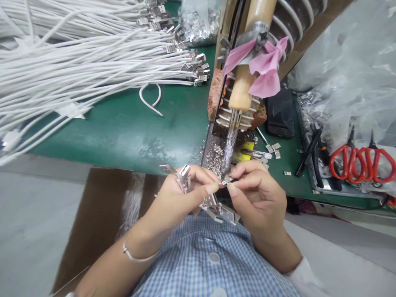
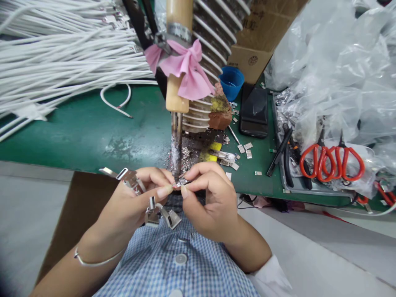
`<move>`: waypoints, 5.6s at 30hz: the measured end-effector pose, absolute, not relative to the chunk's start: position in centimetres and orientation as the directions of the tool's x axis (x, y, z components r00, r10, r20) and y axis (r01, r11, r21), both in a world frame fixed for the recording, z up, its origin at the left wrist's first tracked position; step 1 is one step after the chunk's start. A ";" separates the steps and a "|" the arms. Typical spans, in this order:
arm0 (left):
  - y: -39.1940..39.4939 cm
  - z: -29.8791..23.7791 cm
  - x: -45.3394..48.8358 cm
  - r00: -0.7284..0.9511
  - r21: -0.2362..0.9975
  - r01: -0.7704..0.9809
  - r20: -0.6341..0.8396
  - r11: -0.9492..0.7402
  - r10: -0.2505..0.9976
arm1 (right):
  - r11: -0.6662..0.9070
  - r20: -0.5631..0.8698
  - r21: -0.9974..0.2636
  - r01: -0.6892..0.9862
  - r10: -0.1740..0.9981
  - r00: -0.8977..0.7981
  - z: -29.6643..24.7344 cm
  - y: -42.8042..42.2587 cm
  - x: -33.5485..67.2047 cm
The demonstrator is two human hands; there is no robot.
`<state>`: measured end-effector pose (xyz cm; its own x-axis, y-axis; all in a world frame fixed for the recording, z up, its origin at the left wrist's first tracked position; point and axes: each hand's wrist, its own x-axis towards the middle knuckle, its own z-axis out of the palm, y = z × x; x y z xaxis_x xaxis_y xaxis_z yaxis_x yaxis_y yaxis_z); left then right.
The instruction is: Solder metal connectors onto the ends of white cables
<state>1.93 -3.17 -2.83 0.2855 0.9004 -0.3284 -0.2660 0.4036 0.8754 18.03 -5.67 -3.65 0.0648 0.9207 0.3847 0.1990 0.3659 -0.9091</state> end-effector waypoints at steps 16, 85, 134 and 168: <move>-3.1 -2.9 1.8 0.317 0.879 -0.263 -0.311 0.398 0.896 | 0.372 0.388 -0.904 0.209 0.921 0.040 -3.9 -5.6 18.2; -4.1 -3.3 2.0 0.234 0.978 -0.166 -0.085 0.126 0.968 | 0.427 0.455 -0.860 0.281 0.890 0.040 -4.1 -6.5 17.9; -3.6 -2.6 1.9 0.205 0.975 -0.163 -0.119 0.154 0.971 | 0.399 0.430 -0.873 0.280 0.901 0.057 -3.8 -5.9 17.8; -4.2 -3.6 1.6 0.283 0.983 -0.167 -0.022 0.071 0.959 | 0.476 0.504 -0.817 0.326 0.864 0.001 -4.7 -7.2 18.3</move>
